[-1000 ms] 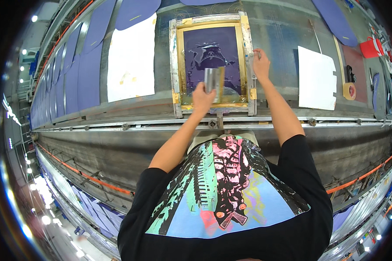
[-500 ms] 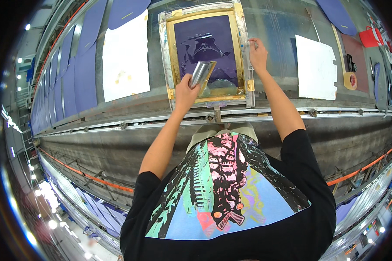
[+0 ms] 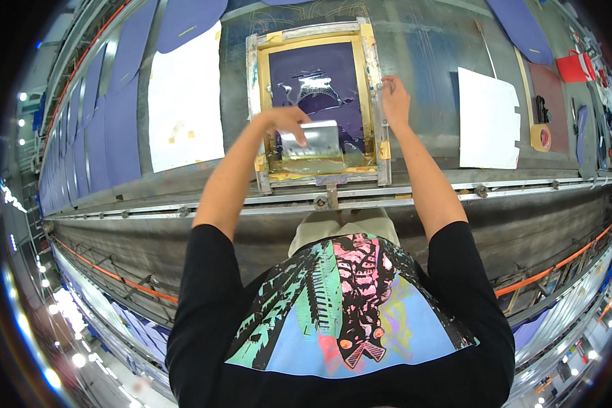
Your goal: The person performs screen printing on purple fabric pieces laid out on a table. They use a squeegee to pull purple ink across a screen frame, then lift the frame and move to a side table to add more ink from a bottle before returning to continue printing.
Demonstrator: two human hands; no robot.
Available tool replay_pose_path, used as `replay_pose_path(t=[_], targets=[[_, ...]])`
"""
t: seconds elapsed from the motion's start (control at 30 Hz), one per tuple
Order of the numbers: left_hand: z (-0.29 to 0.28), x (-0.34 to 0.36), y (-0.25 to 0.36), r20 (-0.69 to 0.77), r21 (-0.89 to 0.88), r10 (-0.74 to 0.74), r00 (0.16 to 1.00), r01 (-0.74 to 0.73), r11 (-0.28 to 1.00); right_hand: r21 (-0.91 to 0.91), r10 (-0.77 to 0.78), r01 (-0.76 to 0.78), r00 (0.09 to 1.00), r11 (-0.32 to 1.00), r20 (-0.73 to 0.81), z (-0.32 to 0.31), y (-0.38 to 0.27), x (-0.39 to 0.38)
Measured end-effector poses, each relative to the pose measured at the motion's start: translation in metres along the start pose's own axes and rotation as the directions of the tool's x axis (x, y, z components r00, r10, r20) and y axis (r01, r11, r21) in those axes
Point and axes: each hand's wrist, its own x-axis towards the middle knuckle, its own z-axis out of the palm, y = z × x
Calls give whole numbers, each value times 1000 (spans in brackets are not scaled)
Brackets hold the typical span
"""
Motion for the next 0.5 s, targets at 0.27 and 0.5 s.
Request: replay_pose_path(t=[0.27, 0.5], targets=[[-46, 23, 31, -856, 369, 286, 432, 121, 922, -53, 89, -87, 995, 995, 47, -2, -10, -4], [91, 13, 17, -802, 586, 549, 236, 133, 799, -33, 65, -66, 998, 997, -23, -8, -11, 2]])
